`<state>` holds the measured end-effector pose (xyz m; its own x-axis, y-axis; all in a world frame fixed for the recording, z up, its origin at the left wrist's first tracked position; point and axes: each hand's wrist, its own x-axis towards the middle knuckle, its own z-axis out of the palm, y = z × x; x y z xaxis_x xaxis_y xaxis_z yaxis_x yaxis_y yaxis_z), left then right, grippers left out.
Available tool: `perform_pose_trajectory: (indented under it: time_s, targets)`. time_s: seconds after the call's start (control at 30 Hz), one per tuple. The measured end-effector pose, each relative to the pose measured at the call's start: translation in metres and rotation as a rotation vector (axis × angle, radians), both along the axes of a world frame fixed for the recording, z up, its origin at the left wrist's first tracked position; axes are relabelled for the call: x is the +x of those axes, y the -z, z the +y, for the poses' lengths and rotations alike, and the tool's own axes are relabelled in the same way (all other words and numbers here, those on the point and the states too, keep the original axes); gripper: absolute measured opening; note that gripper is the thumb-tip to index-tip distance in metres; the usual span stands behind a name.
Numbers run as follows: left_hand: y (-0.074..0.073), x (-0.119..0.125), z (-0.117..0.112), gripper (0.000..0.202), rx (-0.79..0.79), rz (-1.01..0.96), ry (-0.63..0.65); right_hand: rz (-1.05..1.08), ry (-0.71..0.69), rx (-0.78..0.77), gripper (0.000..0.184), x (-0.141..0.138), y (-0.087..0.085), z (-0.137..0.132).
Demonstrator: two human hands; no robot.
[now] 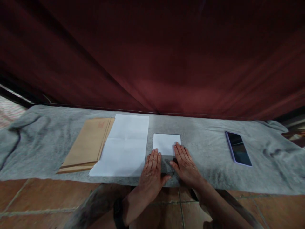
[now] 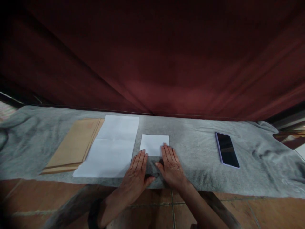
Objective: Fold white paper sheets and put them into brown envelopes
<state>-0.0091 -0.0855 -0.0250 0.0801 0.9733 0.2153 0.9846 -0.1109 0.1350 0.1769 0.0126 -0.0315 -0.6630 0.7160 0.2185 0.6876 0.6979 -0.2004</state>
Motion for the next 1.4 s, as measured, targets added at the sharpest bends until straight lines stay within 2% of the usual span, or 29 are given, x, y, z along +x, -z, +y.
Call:
perform_pose_trajectory:
  time_s: [0.23,0.5,0.7,0.83,0.93,1.03,1.17,1.4]
  targets:
    - [0.006,0.000,-0.001,0.095,0.003,0.028,-0.031,0.004,0.032,0.031,0.076,0.014,0.006,0.000]
    - [0.002,-0.003,0.001,0.092,0.000,0.084,-0.018,-0.007,0.037,0.015,0.071,0.022,0.006,-0.001]
    - [-0.003,-0.007,0.002,0.087,-0.011,0.086,0.005,0.027,0.060,0.005,0.070,0.022,-0.001,-0.005]
    - [-0.009,-0.006,0.003,0.081,-0.009,0.090,0.014,0.025,-0.025,0.005,0.067,0.011,-0.011,-0.015]
    - [-0.015,-0.004,0.005,0.075,-0.014,0.098,0.019,0.012,-0.105,-0.017,0.062,0.002,-0.012,-0.025]
    - [-0.020,-0.002,0.007,0.064,-0.024,0.116,0.005,0.017,-0.092,-0.021,0.060,0.000,-0.010,-0.029]
    - [-0.026,-0.001,0.008,0.050,-0.035,0.112,-0.015,0.017,-0.067,-0.032,0.057,0.009,-0.012,-0.021]
    - [-0.033,0.001,0.013,0.051,-0.050,0.148,-0.012,0.009,-0.114,-0.108,0.056,0.031,-0.018,-0.007]
